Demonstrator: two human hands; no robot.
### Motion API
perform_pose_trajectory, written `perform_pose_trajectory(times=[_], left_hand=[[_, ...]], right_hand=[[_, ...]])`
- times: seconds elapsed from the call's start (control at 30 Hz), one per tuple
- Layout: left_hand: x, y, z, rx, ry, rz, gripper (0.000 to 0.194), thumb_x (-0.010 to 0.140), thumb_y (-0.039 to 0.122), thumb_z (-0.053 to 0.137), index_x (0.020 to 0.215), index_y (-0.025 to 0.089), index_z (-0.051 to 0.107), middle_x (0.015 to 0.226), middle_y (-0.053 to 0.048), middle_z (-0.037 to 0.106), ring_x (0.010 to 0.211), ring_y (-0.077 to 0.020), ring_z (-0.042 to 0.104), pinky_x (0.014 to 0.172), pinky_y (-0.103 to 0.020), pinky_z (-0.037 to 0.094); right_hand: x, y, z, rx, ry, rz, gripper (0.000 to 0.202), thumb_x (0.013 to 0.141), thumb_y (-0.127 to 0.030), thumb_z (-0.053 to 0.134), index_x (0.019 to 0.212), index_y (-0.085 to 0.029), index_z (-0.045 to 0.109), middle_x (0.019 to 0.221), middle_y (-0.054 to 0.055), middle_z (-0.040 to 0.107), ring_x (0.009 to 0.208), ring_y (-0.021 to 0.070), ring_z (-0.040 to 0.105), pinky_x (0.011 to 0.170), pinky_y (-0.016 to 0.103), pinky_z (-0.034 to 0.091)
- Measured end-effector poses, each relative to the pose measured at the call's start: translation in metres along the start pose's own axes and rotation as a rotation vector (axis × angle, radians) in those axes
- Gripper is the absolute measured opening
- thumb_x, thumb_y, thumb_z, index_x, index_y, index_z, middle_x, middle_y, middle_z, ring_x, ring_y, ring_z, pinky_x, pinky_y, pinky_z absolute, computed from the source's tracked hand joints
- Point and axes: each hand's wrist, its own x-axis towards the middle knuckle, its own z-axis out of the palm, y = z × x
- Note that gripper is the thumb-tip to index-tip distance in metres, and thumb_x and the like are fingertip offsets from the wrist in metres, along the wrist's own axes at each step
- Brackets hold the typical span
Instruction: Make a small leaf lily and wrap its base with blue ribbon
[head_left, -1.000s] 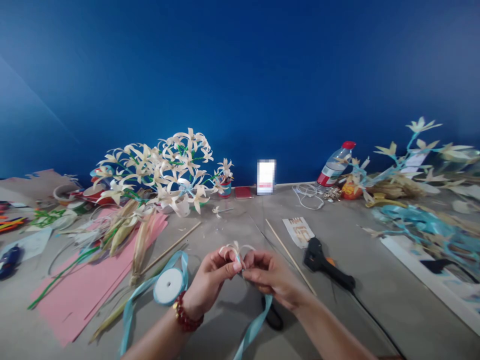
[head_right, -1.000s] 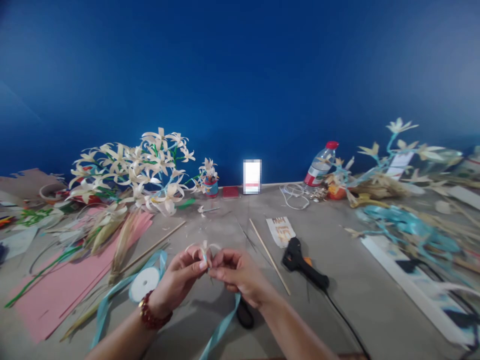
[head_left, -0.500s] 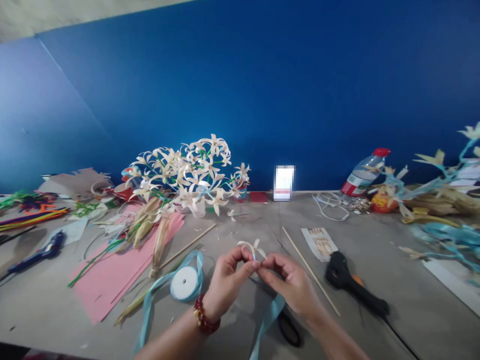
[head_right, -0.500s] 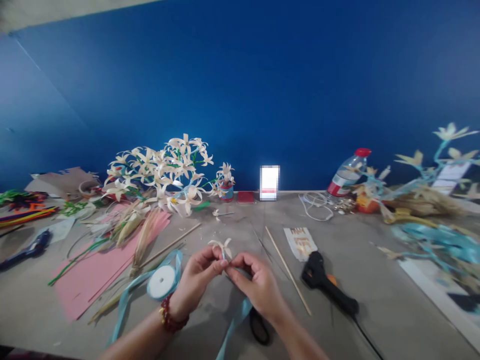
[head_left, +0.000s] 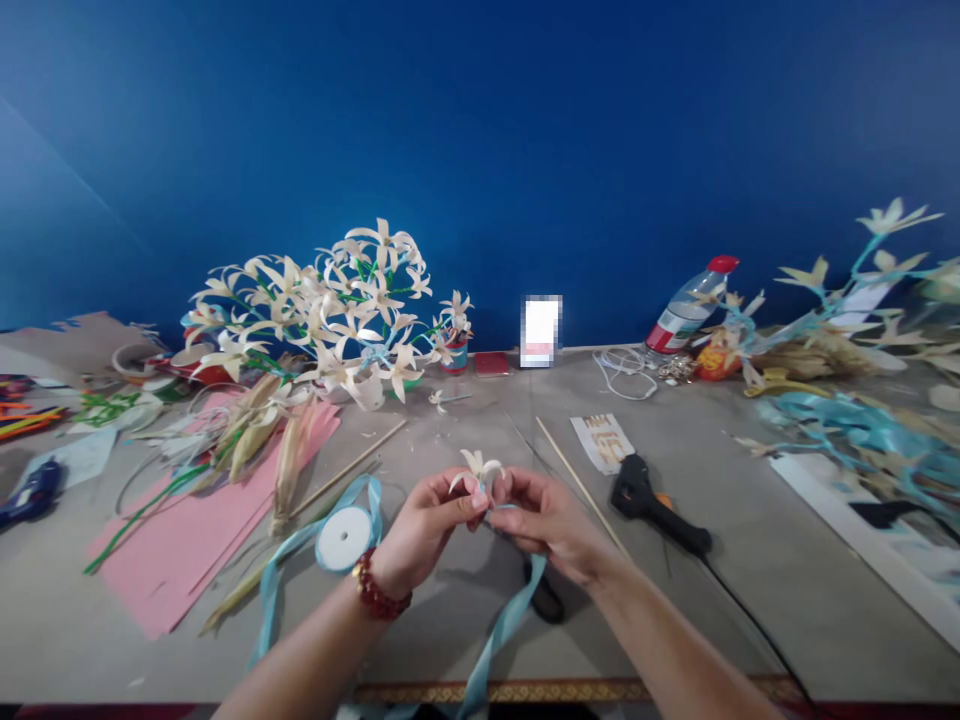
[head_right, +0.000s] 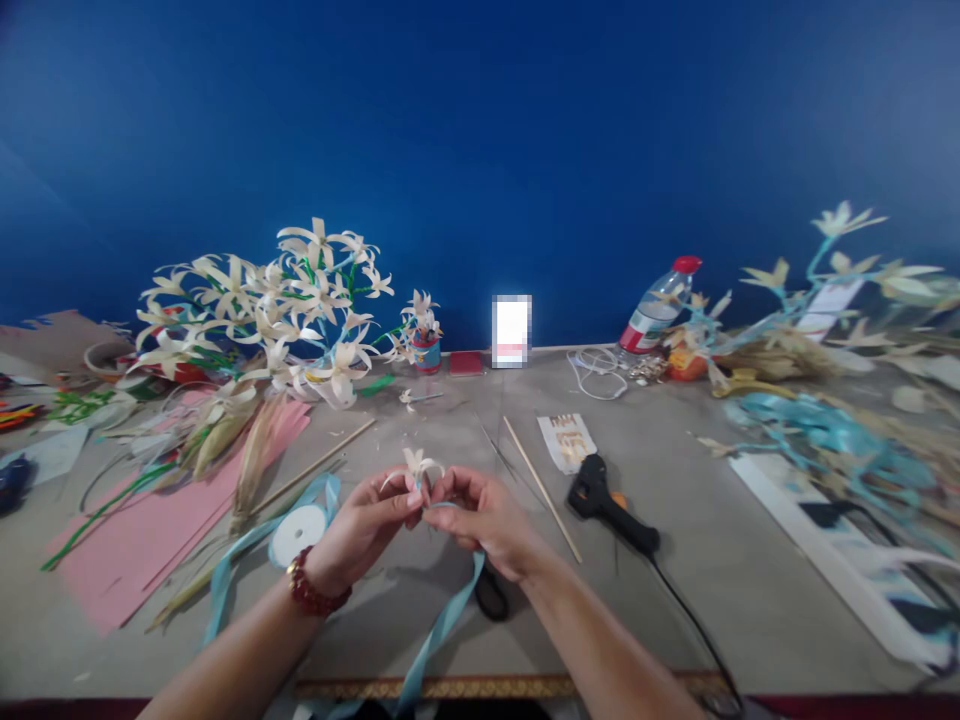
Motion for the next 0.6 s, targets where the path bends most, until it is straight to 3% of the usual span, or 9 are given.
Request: perform_pose_trajectory(times=[0.23, 0.6], left_hand=[[0.0002, -0.0014, 0.0003, -0.028, 0.016, 0.020, 0.018, 0.072, 0.027, 0.082, 0.070, 0.014, 0.070, 0.074, -0.002, 0.062, 0.062, -0.0099, 0.044, 0.060, -0.024, 0.034], [-0.0004, -0.0016, -0.0001, 0.002, -0.003, 0.036, 0.018, 0.074, 0.030, 0.081, 0.076, 0.014, 0.074, 0.075, -0.004, 0.065, 0.066, -0.0109, 0.046, 0.059, -0.023, 0.033]], right_hand=[[-0.0002, -0.0027, 0.0028, 0.039, 0.000, 0.032, 0.041, 0.062, -0.031, 0.090, 0.076, -0.017, 0.054, 0.070, -0.003, 0.062, 0.042, -0.0006, 0.023, 0.038, 0.018, 0.009], [0.0003, -0.0026, -0.0016, 0.060, 0.002, 0.126, 0.039, 0.057, -0.030, 0.091, 0.070, -0.015, 0.058, 0.056, -0.008, 0.049, 0.042, -0.0001, 0.019, 0.039, 0.018, 0.006]])
